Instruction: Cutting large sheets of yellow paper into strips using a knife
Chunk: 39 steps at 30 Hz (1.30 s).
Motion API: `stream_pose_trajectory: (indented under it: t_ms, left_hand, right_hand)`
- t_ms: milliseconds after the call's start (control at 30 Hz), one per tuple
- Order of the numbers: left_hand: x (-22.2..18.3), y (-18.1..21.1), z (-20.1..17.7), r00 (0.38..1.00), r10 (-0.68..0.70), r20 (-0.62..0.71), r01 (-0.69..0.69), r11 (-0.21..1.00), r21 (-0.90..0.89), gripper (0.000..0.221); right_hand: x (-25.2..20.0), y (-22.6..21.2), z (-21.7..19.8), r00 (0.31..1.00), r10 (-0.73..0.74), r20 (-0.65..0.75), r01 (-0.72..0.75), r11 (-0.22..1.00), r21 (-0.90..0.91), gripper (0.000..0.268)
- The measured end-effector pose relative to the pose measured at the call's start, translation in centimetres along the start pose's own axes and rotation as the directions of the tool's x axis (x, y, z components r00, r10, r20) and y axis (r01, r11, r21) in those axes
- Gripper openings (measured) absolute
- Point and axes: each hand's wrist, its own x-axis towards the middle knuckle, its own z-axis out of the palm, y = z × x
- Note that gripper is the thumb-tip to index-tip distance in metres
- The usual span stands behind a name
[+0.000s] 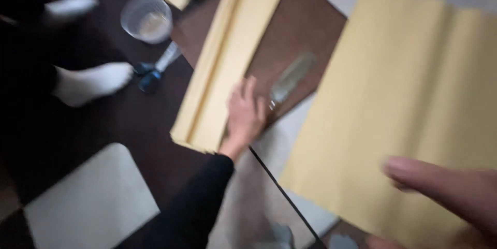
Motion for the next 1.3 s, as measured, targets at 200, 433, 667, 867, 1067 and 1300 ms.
stream_pose_trajectory:
  t_ms: [200, 433, 667, 867, 1067, 1300]
  left_hand:
    - [5.1, 13.9, -3.3, 0.996, -0.019, -0.088, -0.032, 0.837, -0.546, 0.053]
    - [4.8, 27.5, -5.7, 0.991, 0.132, -0.009, -0.045, 0.268, -0.962, 0.024]
    - [6.7, 29.4, -13.3, 0.977, 0.214, 0.005, -0.096, 0.46, -0.883, 0.084]
    - [10.2, 25.5, -10.0, 0.977, 0.128, 0.168, 0.128, 0.275, -0.953, 0.069]
    - [9.7, 23.2, -7.5, 0.859, -0.093, 0.503, 0.51, 0.101, -0.854, 0.091]
    - [7.5, 24.1, -10.0, 0.764, -0.022, 0.644, 0.62, 0.298, -0.726, 0.082]
  right_hand:
    - [9.4, 3.5, 10.7, 0.99, 0.088, -0.111, -0.055, 0.962, 0.269, 0.067]
    - [16.2, 7.3, 11.3, 0.743, 0.643, 0.185, -0.498, 0.348, 0.794, 0.064]
    - [15.9, 3.2, 9.9, 0.676, 0.688, 0.264, -0.545, 0.226, 0.808, 0.07]
    - [13.8, -1.1, 9.9, 0.54, 0.767, 0.347, -0.633, 0.099, 0.767, 0.066]
    - [10.7, 0.8, 13.5, 0.834, 0.502, 0.229, -0.451, 0.381, 0.807, 0.071]
    - [7.1, 9.8, 19.1, 0.969, 0.244, -0.039, -0.183, 0.816, 0.548, 0.071]
